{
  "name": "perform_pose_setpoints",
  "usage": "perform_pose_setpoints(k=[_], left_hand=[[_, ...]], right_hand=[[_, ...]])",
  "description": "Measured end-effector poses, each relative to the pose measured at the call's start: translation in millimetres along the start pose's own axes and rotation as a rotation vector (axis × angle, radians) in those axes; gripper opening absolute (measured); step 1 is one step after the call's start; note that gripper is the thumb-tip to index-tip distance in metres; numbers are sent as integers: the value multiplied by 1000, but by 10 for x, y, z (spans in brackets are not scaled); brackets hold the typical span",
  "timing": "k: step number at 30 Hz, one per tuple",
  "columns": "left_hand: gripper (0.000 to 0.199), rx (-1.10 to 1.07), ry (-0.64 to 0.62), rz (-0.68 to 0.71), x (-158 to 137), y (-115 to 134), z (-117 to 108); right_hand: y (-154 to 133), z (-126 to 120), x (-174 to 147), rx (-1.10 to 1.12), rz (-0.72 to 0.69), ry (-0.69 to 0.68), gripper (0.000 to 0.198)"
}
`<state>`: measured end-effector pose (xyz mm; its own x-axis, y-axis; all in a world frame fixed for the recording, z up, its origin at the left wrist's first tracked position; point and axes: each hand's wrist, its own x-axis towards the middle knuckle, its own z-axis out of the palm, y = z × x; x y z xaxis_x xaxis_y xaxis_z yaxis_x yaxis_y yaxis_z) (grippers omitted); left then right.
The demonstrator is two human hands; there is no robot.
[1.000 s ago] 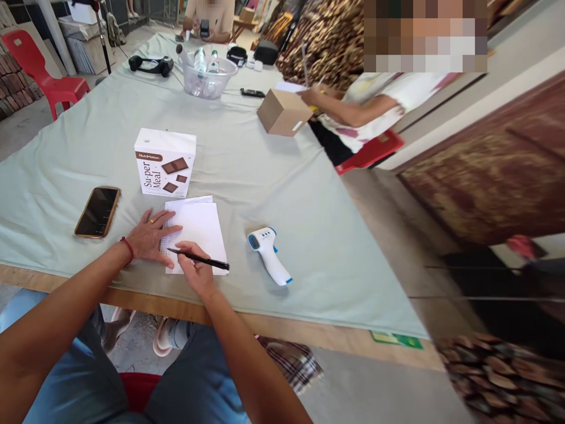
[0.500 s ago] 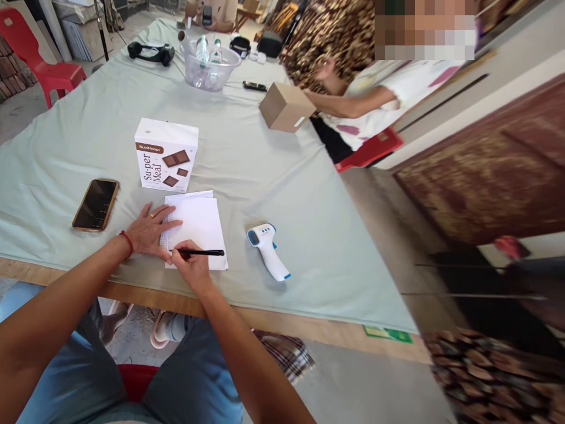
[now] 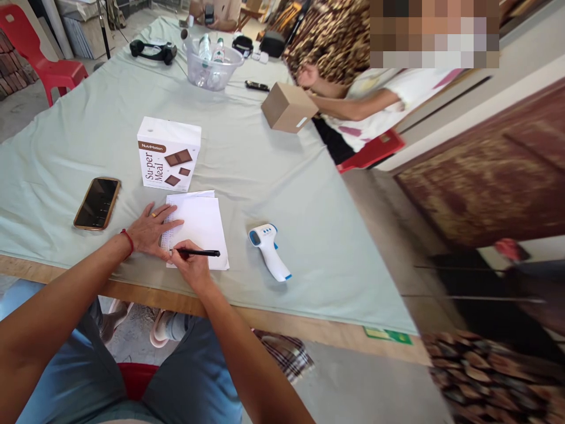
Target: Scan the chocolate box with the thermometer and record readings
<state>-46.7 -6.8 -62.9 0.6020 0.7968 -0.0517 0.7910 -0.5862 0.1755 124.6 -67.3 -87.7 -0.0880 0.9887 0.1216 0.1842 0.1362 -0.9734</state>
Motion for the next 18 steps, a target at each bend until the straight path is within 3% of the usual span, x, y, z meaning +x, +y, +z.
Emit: perform_pose_setpoints(k=[18], left_hand=[[101, 8, 4, 1, -7, 11, -15]], right_hand=[[52, 4, -1, 5, 0, -28, 6]])
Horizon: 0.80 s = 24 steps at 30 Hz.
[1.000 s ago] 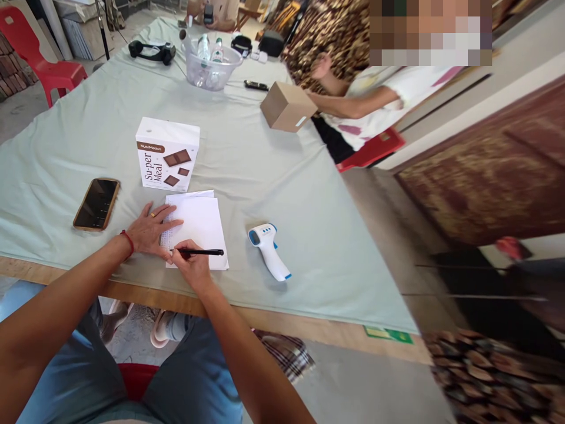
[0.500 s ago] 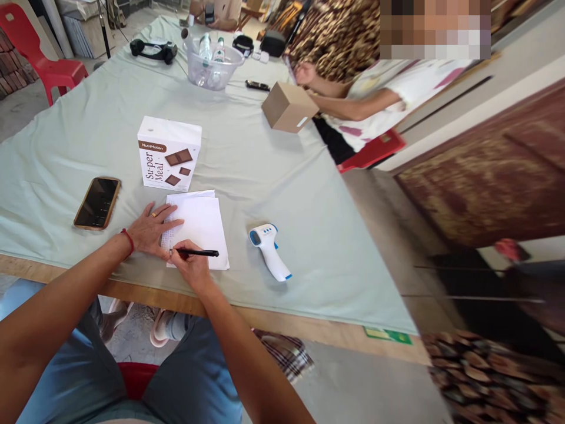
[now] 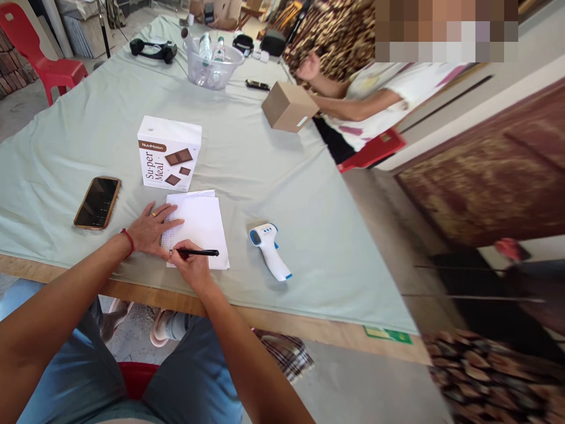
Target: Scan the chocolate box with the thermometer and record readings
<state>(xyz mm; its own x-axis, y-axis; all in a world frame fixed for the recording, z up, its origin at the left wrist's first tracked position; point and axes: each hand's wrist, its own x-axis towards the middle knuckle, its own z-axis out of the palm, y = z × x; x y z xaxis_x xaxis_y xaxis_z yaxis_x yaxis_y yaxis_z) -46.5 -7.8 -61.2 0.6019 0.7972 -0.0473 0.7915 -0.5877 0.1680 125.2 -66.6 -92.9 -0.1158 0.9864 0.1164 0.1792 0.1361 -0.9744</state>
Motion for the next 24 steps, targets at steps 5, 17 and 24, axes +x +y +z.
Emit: perform_pose_setpoints(k=[5, 17, 24], left_hand=[[101, 0, -10, -6, 0, 1, -9], [100, -20, 14, -4, 2, -11, 14], [102, -29, -1, -5, -1, -1, -7]], right_hand=[[-29, 0, 6, -9, 5, 32, 8], [-14, -2, 16, -39, -4, 45, 9], [-39, -16, 13, -34, 13, 22, 9]])
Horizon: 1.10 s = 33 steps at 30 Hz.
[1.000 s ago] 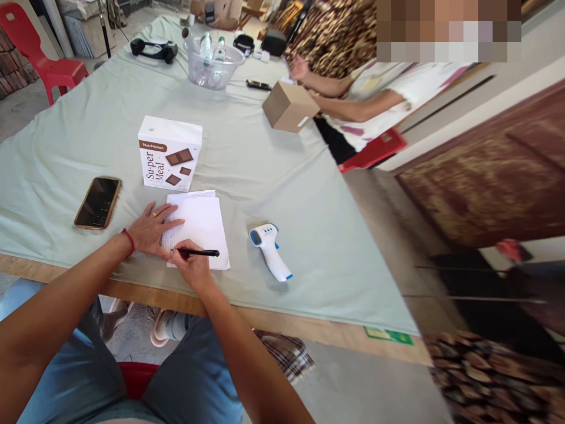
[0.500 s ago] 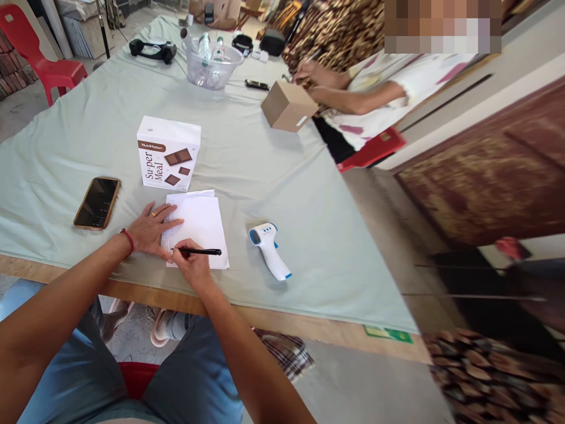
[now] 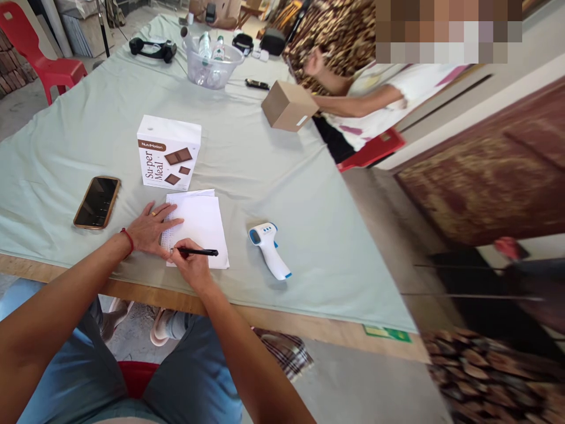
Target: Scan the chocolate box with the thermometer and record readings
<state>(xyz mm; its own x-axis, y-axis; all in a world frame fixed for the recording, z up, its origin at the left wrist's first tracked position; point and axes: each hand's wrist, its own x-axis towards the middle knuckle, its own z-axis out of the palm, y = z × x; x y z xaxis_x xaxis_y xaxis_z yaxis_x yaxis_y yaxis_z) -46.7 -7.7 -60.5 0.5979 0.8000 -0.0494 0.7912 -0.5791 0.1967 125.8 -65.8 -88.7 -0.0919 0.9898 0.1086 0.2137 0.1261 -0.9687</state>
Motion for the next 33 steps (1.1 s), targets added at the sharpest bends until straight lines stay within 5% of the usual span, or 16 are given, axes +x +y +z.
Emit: perform_pose_setpoints(k=[8, 19, 23, 27, 33], left_hand=[[103, 11, -18, -2, 2, 3, -18], [99, -7, 11, -1, -2, -7, 0], [101, 2, -3, -2, 1, -18, 2], [104, 16, -31, -10, 0, -20, -4], [103, 20, -22, -18, 0, -44, -18]], right_hand=[[14, 2, 4, -8, 5, 96, 9], [55, 11, 8, -23, -25, 35, 8], [51, -21, 10, -76, -106, 138, 8], [69, -158, 63, -185, -220, 312, 13], [281, -357, 226, -582, -340, 274, 42]])
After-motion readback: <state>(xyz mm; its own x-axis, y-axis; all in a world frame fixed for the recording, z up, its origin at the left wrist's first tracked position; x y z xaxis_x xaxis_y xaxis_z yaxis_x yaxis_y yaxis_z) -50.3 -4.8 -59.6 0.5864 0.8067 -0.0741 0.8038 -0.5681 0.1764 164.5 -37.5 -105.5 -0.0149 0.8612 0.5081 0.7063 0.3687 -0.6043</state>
